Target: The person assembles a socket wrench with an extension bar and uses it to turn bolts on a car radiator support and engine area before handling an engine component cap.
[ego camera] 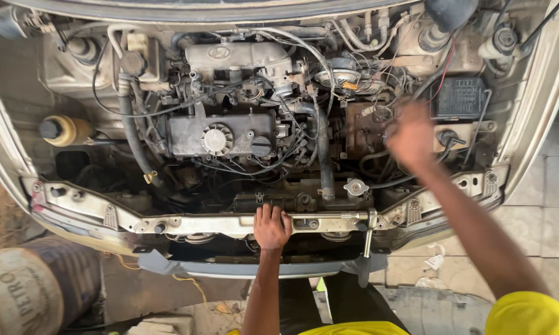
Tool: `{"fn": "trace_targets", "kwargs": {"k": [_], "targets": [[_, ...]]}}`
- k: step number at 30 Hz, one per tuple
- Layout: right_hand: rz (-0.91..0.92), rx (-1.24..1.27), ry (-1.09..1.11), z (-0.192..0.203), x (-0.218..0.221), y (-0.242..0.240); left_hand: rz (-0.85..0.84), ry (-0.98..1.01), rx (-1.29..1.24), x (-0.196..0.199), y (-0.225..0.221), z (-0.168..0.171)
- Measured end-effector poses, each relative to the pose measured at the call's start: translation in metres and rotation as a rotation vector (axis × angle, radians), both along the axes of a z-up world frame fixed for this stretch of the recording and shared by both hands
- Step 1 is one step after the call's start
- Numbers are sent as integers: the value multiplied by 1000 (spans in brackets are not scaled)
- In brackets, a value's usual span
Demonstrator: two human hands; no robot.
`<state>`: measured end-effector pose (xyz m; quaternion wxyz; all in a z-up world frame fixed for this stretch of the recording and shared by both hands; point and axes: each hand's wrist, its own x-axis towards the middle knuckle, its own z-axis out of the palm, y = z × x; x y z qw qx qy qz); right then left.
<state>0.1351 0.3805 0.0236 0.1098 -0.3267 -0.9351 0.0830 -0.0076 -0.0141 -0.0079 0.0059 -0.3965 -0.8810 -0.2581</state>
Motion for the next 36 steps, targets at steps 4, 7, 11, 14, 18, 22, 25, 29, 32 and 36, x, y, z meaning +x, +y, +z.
{"fn": "trace_targets", "kwargs": {"k": [4, 7, 11, 14, 18, 22, 25, 29, 32, 36], "targets": [[101, -165, -31, -9, -46, -30, 7, -4, 8, 0, 0, -2], [-106, -134, -240, -32, -80, 41, 10, -16, -8, 0, -1, -5], [-189, -96, 189, -57, -121, 141, 9, -1, 0, -1, -2, -9], [-231, -136, 71, -65, -142, 181, 12, -8, -27, -1, 0, -12], [-265, -110, -152, -97, -158, 193, 7, -29, -50, -2, -3, -11], [-130, 71, -121, -136, -159, 212, 2, -31, -54, -4, 0, -11], [-88, -101, -224, -143, -153, 222, -1, -51, -49, -4, -1, -11], [10, -1, -196, -140, -148, 219, 3, -32, -38, -4, 1, -9], [68, 50, -111, -137, -145, 214, 0, -34, -50, -4, 2, -9], [27, -2, -214, -122, -152, 205, -2, -34, -54, -4, 1, -10]]}}
